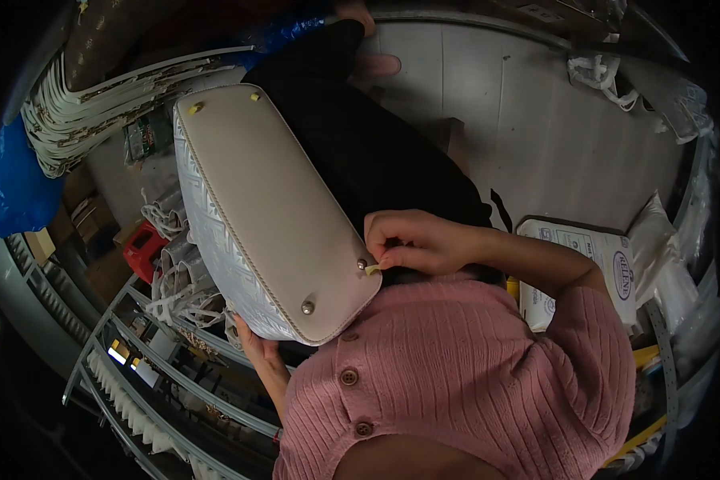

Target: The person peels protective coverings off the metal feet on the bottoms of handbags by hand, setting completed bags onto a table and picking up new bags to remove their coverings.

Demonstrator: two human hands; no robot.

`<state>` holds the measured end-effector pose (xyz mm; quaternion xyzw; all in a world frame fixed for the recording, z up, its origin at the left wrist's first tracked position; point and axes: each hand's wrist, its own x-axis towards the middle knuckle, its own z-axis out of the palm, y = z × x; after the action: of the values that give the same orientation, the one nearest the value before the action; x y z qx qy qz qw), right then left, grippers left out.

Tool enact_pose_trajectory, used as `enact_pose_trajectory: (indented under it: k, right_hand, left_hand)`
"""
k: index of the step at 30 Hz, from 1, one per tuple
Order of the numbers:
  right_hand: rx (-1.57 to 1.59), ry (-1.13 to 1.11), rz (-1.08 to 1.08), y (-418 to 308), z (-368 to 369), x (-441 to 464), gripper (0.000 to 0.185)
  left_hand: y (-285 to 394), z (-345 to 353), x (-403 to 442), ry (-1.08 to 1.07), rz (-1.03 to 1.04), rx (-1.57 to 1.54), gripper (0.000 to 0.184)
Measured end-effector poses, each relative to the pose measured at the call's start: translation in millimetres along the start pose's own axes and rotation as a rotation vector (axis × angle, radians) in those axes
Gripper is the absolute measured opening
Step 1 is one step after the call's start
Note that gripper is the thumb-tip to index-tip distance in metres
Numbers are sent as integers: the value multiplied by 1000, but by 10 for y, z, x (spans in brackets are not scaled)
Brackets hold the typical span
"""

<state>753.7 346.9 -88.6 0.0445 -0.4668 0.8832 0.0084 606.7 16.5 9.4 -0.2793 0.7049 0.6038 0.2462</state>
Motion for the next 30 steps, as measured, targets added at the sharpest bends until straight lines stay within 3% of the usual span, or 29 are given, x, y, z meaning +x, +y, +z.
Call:
enact_pose_trajectory:
  k: [3, 5, 7, 8, 14, 16, 19, 22, 25, 30]
  right_hand:
    - [271, 90, -63, -4, -139, 2, 13]
    - [269, 136, -6, -70, -211, 19, 17]
    - [744, 236, 59, -38, -287, 100, 17]
    - [733, 213, 40, -7, -339, 183, 17]
    - [189, 393, 73, -66, -614, 895, 14]
    - [-262, 461, -238, 46, -746, 1152, 10]
    - [-541, 507, -402, 92, -836, 1464, 8]
    - [-536, 460, -310, 39, -767, 1633, 9]
    - [-498, 481, -437, -16, -626, 1806, 9]
    - [-455, 424, -446, -42, -608, 1988, 8]
  left_hand:
    - [11, -22, 26, 20, 9, 25, 46]
    - [23, -19, 39, 14, -5, -13, 44]
    - [9, -70, 89, -33, 27, -17, 44]
    - [36, -64, 133, -74, 55, -16, 43]
    - [244, -199, 518, -184, 147, 62, 44]
    - [277, -152, 582, -257, 183, 106, 44]
    - [353, -141, 645, -274, 210, 117, 44]
    - [385, -68, 639, -296, 241, 131, 41]
    - [404, -73, 650, -269, 239, 137, 39]
    - [414, -114, 658, -266, 257, 131, 36]
